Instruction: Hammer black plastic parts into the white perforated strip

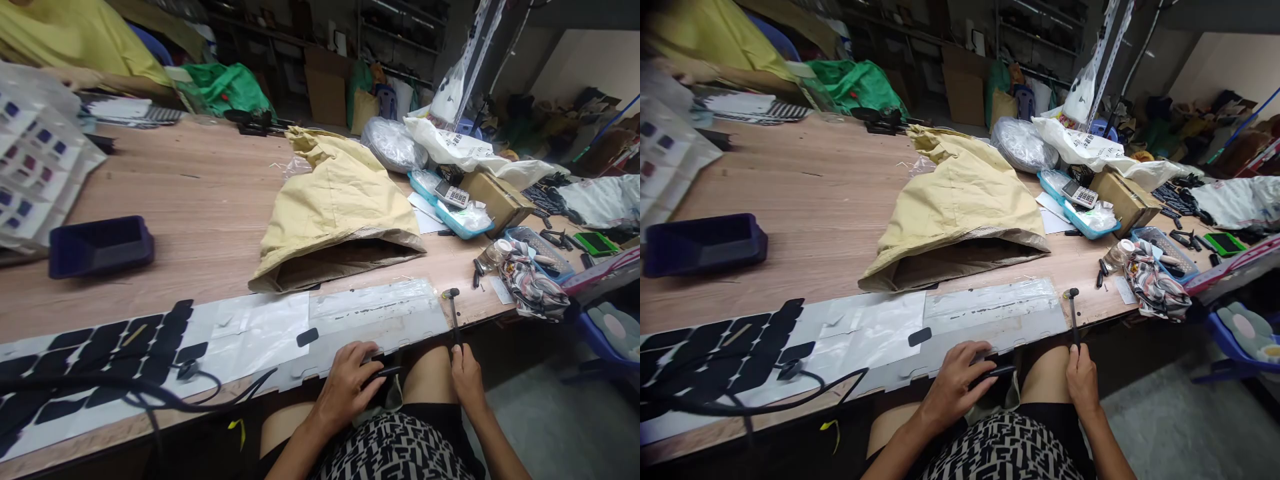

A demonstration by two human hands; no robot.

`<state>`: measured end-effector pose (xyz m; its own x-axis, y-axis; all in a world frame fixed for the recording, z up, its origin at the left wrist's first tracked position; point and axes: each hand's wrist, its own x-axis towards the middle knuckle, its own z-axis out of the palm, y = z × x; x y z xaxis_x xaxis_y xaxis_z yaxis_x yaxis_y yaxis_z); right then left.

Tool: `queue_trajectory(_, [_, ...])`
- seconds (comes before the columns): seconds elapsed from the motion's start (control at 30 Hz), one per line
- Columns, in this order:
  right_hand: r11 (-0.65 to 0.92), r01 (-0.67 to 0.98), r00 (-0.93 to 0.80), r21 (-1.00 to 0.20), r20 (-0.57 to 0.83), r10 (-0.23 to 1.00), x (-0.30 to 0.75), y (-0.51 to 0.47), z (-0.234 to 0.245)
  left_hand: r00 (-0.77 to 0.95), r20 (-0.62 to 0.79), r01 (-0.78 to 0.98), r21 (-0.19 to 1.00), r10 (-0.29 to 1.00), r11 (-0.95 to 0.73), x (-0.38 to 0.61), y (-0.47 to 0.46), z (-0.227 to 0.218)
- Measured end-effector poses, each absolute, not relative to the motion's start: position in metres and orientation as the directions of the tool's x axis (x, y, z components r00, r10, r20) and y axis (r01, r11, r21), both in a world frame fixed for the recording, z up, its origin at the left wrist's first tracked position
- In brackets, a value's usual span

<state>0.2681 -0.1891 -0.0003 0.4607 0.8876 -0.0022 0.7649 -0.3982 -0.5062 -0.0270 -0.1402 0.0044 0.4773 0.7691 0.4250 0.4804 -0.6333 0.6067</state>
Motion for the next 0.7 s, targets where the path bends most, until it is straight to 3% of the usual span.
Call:
queue_trajectory(0.17, [-0.388,0.774,0.454,-0.500,0.011,0.891,0.270,-0.189,-0.005,0.419,0.423,0.552,0.584,0.804,-0.595,-0.024,-0.154,0.002])
queue_trajectory(0.43, [-0.374,0.780,0.454,-0.501,0.042,0.890,0.269,-0.189,-0.011,0.066,0.433,0.536,0.745,0.899,-0.398,0.022,-0.032,0.031])
queue_trajectory(0.53, [-0.362,0.778,0.456,-0.513,0.066,0.887,0.268,-0.190,-0.015,-0.042,0.303,0.556,0.799,0.952,-0.230,0.052,0.033,0.039])
queue_trajectory(0.7, [-0.357,0.772,0.460,-0.526,0.075,0.885,0.268,-0.191,-0.019,-0.149,-0.134,0.614,0.764,0.980,0.198,0.091,0.103,0.039])
